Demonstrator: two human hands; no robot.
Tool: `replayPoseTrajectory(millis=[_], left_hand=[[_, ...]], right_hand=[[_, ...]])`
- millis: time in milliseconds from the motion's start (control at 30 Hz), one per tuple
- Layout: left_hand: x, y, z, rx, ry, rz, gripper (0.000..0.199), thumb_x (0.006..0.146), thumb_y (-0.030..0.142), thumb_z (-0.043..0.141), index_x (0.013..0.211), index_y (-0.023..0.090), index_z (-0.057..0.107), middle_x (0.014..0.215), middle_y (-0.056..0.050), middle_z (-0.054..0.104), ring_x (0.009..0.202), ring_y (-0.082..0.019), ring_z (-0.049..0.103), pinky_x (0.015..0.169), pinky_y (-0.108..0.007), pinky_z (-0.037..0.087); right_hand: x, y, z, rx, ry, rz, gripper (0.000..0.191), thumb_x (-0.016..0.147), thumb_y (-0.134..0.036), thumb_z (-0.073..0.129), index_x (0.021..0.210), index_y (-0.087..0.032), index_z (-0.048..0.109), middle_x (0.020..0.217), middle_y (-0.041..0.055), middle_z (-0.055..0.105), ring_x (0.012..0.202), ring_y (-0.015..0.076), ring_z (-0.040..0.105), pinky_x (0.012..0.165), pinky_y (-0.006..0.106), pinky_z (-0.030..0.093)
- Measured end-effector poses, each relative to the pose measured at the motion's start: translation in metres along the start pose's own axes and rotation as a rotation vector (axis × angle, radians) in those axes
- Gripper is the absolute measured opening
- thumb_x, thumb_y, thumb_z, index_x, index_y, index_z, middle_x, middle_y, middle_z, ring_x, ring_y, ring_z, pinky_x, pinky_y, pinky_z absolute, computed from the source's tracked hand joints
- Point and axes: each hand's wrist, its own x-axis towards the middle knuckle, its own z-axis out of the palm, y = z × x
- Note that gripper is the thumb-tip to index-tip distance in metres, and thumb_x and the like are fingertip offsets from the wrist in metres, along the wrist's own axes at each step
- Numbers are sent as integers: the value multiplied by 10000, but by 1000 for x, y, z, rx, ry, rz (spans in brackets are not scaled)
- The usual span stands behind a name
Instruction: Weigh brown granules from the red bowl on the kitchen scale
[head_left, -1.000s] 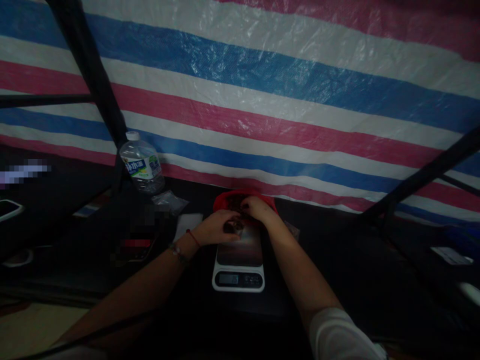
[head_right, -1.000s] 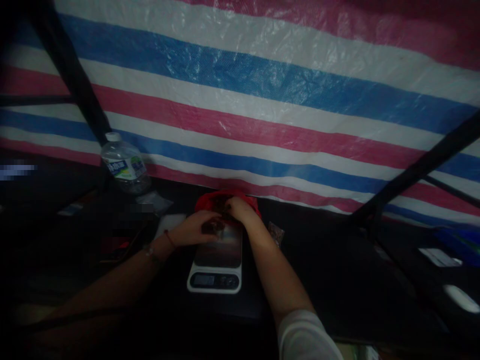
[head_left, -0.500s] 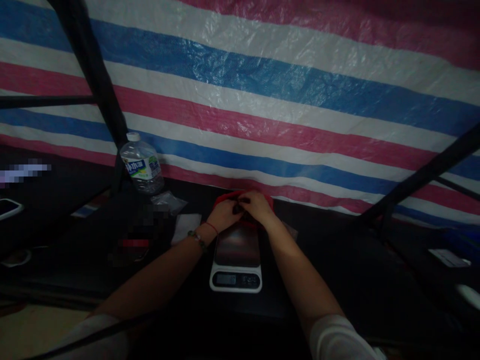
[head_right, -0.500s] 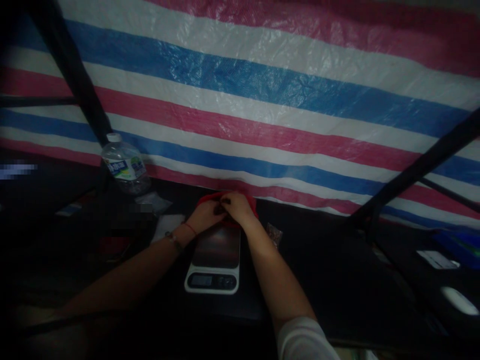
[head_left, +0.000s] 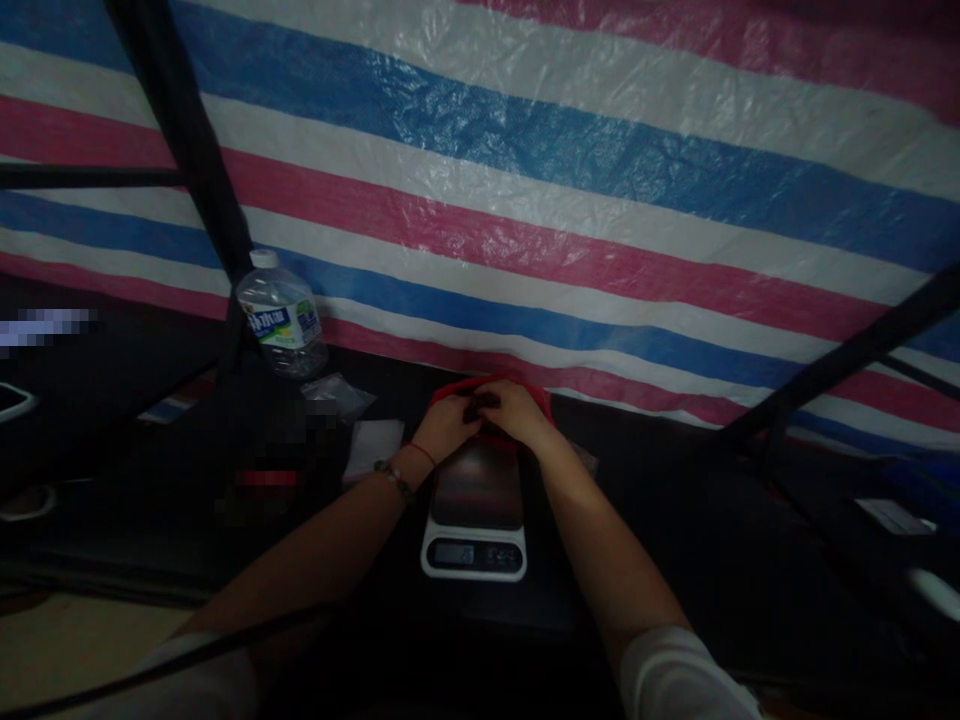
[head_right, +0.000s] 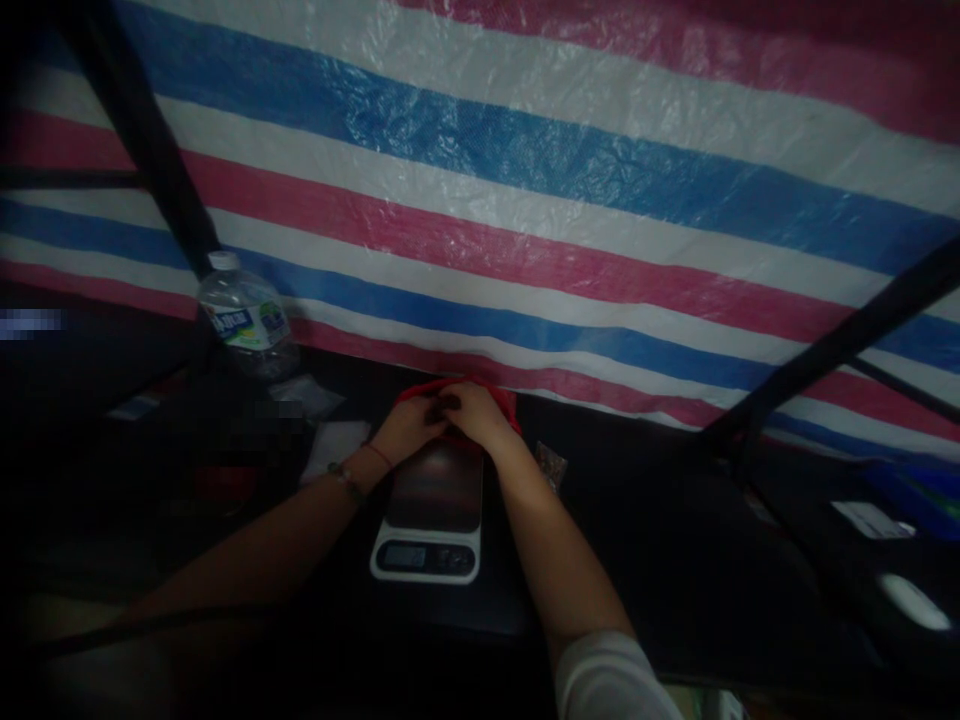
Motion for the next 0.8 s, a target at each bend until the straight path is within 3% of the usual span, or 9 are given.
replayPoseTrajectory(millis=[400, 667, 800], left_hand=[[-1, -3, 2, -42, 35, -6, 262, 768, 231, 589, 1009, 160, 664, 958, -84, 704, 892, -220, 659, 829, -318, 507], [-2, 0, -2, -69, 8, 44, 291, 769, 209, 575, 1043, 171, 663, 996, -84, 696, 928, -224, 648, 857, -335, 502], [-2, -1, -2, -70, 9, 33, 317, 771, 205, 578, 1077, 171, 653, 1008, -85, 696, 941, -223, 645, 874, -332, 495]], right_hand=[[-1, 4, 1, 65, 19, 20, 317, 743, -21, 551, 956, -183, 722, 949, 50, 724, 898, 174, 652, 848, 281, 478], [0, 4, 3, 98, -42, 75, 221, 773, -85, 589, 898, -188, 738, 929, 39, 736, 833, 161, 667, 759, 238, 489], [1, 9, 3, 101, 7, 89, 175, 775, -121, 612, 873, -187, 740, 903, 37, 737, 808, 156, 668, 748, 238, 488]])
